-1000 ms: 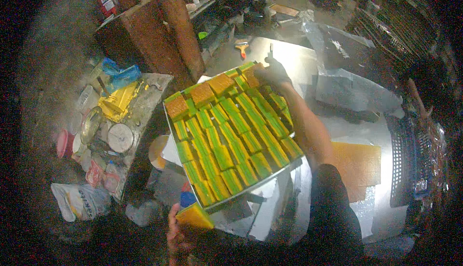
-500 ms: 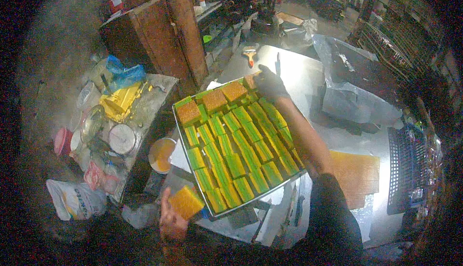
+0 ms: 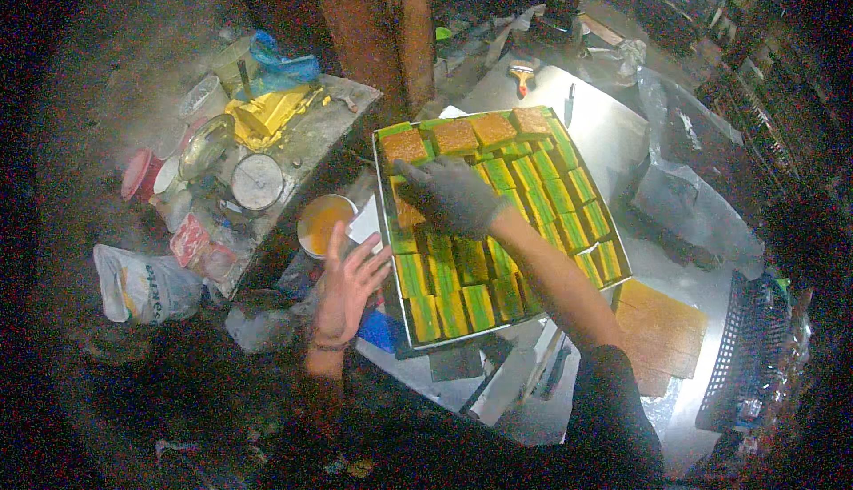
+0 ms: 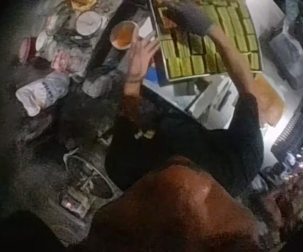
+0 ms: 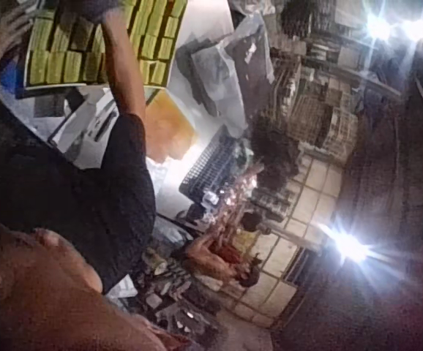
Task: The person places rectangular food items into a metal tray lined with green and yellow leaf wrappers. They pick up each item from a nearby surface and arrange them in rows within the tray. The person then moves the filled tray to a different location.
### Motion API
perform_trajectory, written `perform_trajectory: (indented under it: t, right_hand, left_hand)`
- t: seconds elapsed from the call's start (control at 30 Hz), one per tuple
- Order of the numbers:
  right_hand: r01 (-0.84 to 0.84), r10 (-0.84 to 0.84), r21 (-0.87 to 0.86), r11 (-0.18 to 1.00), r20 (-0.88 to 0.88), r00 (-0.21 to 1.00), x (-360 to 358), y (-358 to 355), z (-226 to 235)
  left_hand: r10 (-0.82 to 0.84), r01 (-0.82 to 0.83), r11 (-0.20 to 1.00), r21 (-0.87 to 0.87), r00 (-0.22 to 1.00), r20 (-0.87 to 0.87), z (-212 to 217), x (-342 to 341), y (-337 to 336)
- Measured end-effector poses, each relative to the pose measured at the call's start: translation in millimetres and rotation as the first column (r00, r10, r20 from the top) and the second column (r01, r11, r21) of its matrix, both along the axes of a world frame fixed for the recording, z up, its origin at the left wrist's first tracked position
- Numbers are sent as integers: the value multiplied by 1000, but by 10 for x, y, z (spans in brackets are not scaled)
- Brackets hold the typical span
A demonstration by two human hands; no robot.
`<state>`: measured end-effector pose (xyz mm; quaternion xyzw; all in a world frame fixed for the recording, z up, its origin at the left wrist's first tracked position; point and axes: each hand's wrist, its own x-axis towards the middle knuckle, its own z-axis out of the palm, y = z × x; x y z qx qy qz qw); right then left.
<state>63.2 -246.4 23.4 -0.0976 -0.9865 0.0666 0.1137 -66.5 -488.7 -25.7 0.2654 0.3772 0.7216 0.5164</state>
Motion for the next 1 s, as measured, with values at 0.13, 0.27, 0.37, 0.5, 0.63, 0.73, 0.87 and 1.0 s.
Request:
perform_trajectory:
  t: [0.13, 0.27, 0.37, 0.5, 0.63, 0.73, 0.87, 1.0]
  right_hand:
    - [-8, 9, -15, 1000, 48, 999, -321, 267, -274]
    - [-16, 31, 71, 997, -220, 975, -147, 224, -309]
    - [71, -75, -23, 997, -272, 959, 395, -22, -155]
    - [201, -356, -378, 904, -401, 844, 1630, -722, -248]
    - [555, -790, -562, 613, -430, 437, 3232, -1489, -967]
    - [845, -942, -519, 128, -330, -61, 4487, -1850, -1588]
    - [728, -833, -477, -492, 14, -553, 5984, -2179, -2085]
    - [905, -861, -53, -423, 335, -383, 6381, -2110, -2403]
  left_hand:
    - [95, -98, 994, -51, 993, -64, -4, -31, -537]
    - [155, -175, 976, -129, 976, -155, -85, 87, -900]
    - [86, -120, 969, -215, 983, -161, -184, 313, -1072]
    - [-274, 218, 948, -233, 930, -246, -302, 763, -1204]
    - [-596, 555, 792, -255, 793, -123, -440, 1500, -1081]
    - [-767, 706, 627, -331, 634, -101, -530, 2071, -866]
    - [-875, 813, 481, -328, 467, -125, -534, 2680, -553]
    - [-903, 852, 429, -300, 394, -171, -517, 3259, -329]
